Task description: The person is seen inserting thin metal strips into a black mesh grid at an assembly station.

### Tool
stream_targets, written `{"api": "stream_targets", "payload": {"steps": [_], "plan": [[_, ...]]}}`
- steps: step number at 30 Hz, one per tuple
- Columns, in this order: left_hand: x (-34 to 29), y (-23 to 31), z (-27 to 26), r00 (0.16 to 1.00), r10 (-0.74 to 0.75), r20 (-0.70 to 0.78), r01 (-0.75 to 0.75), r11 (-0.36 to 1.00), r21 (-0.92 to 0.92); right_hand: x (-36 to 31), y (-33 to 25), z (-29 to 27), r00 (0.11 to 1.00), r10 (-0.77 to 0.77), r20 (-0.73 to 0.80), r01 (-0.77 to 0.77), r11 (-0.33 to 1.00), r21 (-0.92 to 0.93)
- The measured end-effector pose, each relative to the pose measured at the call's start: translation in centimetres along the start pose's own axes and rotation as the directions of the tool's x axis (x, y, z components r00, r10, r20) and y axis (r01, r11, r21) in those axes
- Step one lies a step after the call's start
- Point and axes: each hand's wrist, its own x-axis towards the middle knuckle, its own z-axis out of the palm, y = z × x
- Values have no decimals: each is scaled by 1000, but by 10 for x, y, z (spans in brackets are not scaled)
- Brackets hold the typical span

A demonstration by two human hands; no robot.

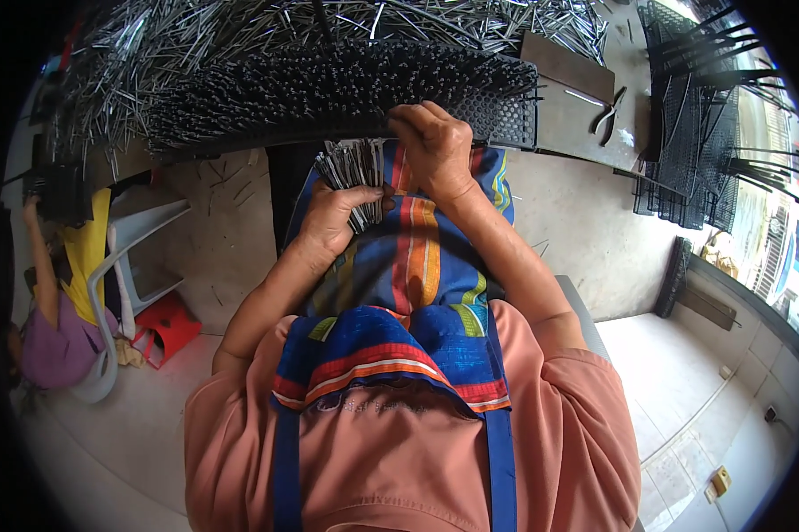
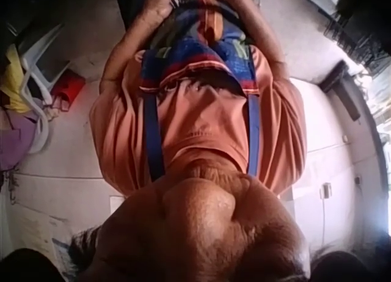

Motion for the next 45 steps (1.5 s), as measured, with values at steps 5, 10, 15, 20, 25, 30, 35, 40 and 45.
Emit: {"api": "stream_targets", "payload": {"steps": [5, 10, 15, 20, 25, 30, 35, 40, 45], "plan": [[2, -3, 3, 1000, -23, 1, 23, 1000, -4, 1, 5, 5, 999, 38, -33, -35, 997, 67], [6, -6, 2, 999, -28, -24, 29, 999, 29, 6, 4, 2, 996, -43, 78, 56, 985, -161], [9, -8, 8, 999, 21, 28, -24, 996, 86, -14, 4, -18, 888, 335, 315, -404, 895, 187], [10, -9, 21, 999, -3, 38, 1, 999, 53, -20, 8, -31, 557, 584, 590, -830, 416, 372], [19, -21, 10, 996, 75, -57, -66, 986, 153, -15, 3, -41, 756, 621, 207, -608, 548, 575], [12, -20, 24, 996, 78, -41, -74, 994, 84, 5, 31, -48, 951, 152, -269, -40, 923, 383], [12, -14, 35, 1000, -9, -8, 10, 992, 125, 4, 42, -44, 980, 102, -172, -64, 975, 213], [16, -18, 39, 1000, 5, -26, -1, 992, 129, 4, 33, -37, 982, 126, -144, -126, 992, 3], [19, -17, 40, 999, -30, -19, 31, 998, 45, 6, 41, -35, 996, -14, -89, -2, 985, -171]]}}
